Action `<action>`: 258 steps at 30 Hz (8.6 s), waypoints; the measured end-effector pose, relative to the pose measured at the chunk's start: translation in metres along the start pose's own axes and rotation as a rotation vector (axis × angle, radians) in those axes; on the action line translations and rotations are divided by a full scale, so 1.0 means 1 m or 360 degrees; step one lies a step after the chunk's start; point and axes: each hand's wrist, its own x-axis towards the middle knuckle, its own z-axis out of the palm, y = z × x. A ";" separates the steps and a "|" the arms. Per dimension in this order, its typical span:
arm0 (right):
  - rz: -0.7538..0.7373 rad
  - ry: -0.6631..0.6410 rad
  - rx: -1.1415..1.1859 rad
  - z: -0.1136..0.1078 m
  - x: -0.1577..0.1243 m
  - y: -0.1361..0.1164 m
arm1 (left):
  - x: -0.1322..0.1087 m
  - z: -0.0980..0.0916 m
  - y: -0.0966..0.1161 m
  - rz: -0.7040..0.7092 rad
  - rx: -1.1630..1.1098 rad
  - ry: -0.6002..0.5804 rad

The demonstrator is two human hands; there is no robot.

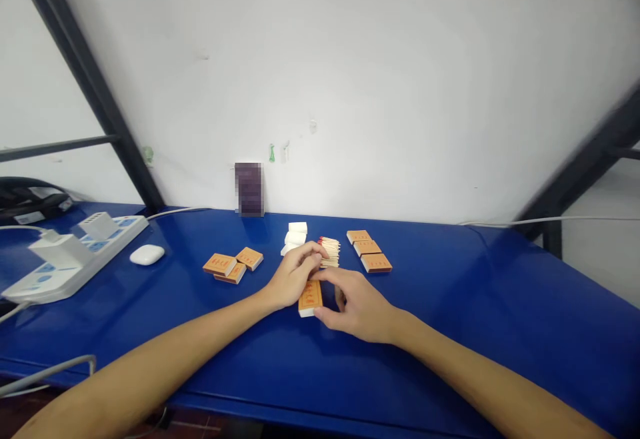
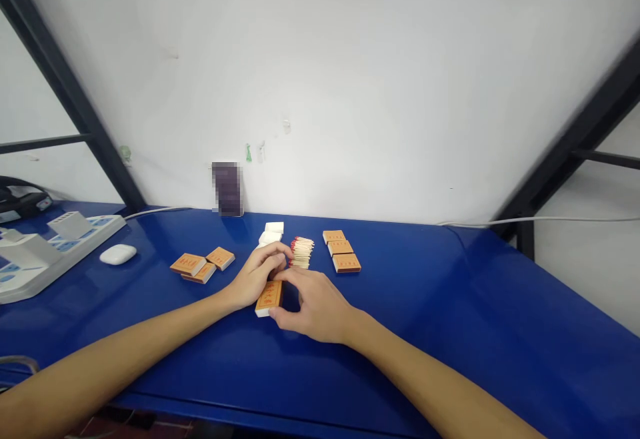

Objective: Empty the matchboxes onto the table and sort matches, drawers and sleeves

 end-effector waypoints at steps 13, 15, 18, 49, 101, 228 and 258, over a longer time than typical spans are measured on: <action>-0.0055 0.0126 -0.0252 -0.015 0.000 0.020 | 0.004 -0.004 -0.002 -0.0169 0.0117 -0.0092; -0.0041 0.0117 -0.0294 -0.014 0.000 0.020 | 0.005 -0.005 -0.003 -0.0150 0.0046 -0.0064; -0.0083 0.0173 -0.0237 -0.010 -0.001 0.022 | 0.005 -0.005 -0.004 -0.0132 -0.0059 -0.0054; -0.0089 0.0522 -0.0710 -0.015 0.004 0.033 | 0.005 -0.002 -0.006 -0.0014 0.0101 -0.0190; 0.0315 0.0197 -0.0616 -0.072 -0.004 0.083 | 0.002 -0.031 -0.001 0.0412 0.1528 -0.0503; -0.0114 0.0475 -0.0433 -0.008 0.005 0.059 | 0.001 -0.026 -0.001 0.0581 0.1431 -0.0333; -0.0049 0.0500 -0.0365 -0.005 0.006 0.064 | 0.004 -0.023 0.001 0.0504 0.1690 -0.0222</action>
